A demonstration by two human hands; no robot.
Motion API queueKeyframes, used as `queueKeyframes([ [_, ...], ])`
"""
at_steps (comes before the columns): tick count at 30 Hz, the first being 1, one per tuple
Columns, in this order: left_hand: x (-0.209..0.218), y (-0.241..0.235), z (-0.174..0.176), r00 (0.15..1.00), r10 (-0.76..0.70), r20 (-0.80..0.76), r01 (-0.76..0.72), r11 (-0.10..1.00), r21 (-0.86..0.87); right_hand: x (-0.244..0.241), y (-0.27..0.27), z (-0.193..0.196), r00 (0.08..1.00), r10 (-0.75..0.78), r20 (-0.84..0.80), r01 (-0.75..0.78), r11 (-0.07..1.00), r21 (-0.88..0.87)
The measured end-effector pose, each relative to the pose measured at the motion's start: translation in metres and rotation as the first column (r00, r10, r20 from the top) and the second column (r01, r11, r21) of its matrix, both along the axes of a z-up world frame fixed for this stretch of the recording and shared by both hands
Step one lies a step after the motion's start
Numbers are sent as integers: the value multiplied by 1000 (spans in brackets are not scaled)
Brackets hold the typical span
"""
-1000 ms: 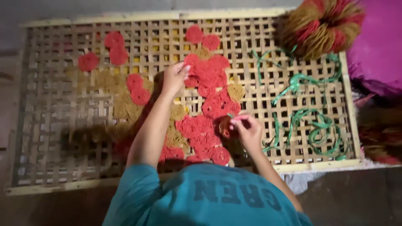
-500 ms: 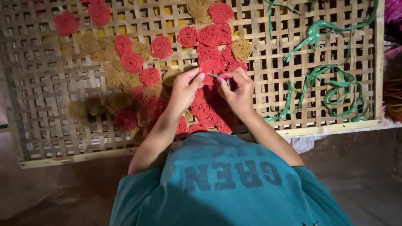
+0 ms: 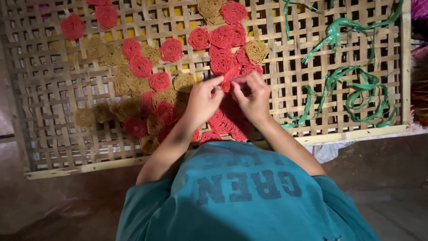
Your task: The person assembles small, coiled, flower-like items made of red and brown material on a wooden lattice tray. They pick up individual coils, arrange them into a larger bundle, and secure the bundle with a green plastic tie. The person repeats this process, creating multiple tied bundles.
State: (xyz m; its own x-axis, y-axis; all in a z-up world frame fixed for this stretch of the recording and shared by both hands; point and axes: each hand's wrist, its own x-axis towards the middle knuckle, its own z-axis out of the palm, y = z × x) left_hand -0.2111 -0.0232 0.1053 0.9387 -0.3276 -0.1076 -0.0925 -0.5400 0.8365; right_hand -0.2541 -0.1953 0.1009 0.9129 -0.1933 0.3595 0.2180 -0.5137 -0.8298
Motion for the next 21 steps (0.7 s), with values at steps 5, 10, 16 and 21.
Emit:
queueKeyframes([
  [5, 7, -7, 12, 910, -107, 401, 120, 993, -6, 1, -11, 6, 995, 95, -14, -93, 991, 95],
  [10, 1, -20, 33, 856, -171, 488, 153, 985, 77, -4, -38, 13, 977, 209, 38, -198, 963, -185],
  [16, -7, -27, 55, 843, -86, 530, 84, 996, 28, -30, -51, 15, 993, 90, 77, -51, 911, -408],
  [21, -12, -39, 34, 810, -133, 571, 157, 988, 7, -31, -42, -3, 994, 98, 50, -86, 974, -211],
])
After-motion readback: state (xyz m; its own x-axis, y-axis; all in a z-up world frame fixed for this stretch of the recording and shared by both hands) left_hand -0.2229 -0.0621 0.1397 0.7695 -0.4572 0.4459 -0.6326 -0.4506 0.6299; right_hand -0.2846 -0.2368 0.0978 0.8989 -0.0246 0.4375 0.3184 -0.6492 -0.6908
